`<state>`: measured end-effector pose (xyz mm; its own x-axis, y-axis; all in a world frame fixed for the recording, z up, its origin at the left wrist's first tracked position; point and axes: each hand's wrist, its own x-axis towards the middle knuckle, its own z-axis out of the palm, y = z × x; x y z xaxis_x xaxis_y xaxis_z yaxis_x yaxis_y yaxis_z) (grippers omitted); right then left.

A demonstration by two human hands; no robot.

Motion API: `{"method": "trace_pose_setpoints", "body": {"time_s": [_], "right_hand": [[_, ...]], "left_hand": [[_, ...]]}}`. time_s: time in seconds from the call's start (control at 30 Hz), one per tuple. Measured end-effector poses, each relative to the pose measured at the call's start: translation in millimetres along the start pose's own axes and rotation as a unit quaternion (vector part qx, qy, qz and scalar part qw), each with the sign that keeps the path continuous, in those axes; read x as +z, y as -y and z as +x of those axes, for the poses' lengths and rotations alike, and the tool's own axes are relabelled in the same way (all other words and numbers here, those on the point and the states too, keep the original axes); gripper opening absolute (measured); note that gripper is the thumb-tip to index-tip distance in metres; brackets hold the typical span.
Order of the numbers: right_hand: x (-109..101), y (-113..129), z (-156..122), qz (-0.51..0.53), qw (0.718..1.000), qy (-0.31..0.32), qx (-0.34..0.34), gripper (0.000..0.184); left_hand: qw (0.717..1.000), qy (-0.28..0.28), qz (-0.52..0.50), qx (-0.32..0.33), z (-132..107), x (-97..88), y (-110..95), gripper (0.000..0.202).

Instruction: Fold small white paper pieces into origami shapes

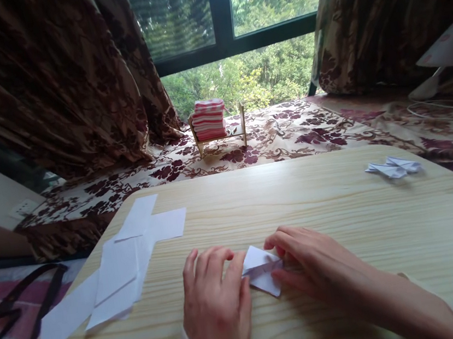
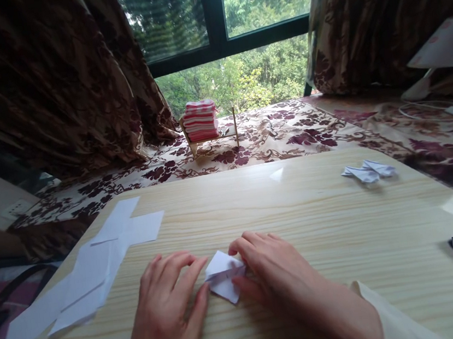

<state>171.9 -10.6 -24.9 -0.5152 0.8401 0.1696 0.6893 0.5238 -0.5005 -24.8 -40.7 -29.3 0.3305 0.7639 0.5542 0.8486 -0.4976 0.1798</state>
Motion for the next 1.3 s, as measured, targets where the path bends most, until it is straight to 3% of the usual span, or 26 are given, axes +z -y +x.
{"method": "trace_pose_setpoints", "body": {"time_s": [0.17,0.43,0.6,0.73,0.87,0.93,1.0,1.3], "right_hand": [[-1.5,2.8,-0.9,-0.013,1.0,0.006,0.001,0.021],[0.8,1.9,-2.3,-0.018,1.0,0.003,0.014,0.013],[1.7,1.1,-1.1,-0.015,1.0,-0.01,0.016,0.014],[1.1,0.6,0.8,-0.019,0.999,-0.001,0.036,0.018],[0.1,-1.7,5.2,-0.03,0.997,-0.011,0.065,0.002],[0.1,-3.8,7.4,-0.032,0.996,-0.022,0.079,0.016],[0.1,-5.4,8.8,-0.028,0.995,-0.032,0.09,0.025],[-5.2,-4.0,9.2,0.032,0.99,-0.03,0.135,0.033]], "left_hand": [[0.999,0.042,-0.016,-0.005,23.1,1.8,-8.6,0.021],[0.996,-0.006,-0.092,-0.004,36.3,5.8,-18.9,0.016],[0.994,-0.044,-0.101,-0.007,18.8,-3.4,-23.3,0.014],[0.992,0.048,-0.101,0.056,-3.6,-5.3,-22.2,0.014],[0.991,0.06,-0.075,0.094,-13.7,-1.8,-17.0,0.02],[0.99,0.062,-0.074,0.103,-14.6,-1.6,-15.0,0.022],[0.99,0.064,-0.076,0.099,-14.8,-1.6,-14.7,0.025],[0.996,0.044,-0.059,0.045,-23.4,9.0,-19.1,0.027]]}}
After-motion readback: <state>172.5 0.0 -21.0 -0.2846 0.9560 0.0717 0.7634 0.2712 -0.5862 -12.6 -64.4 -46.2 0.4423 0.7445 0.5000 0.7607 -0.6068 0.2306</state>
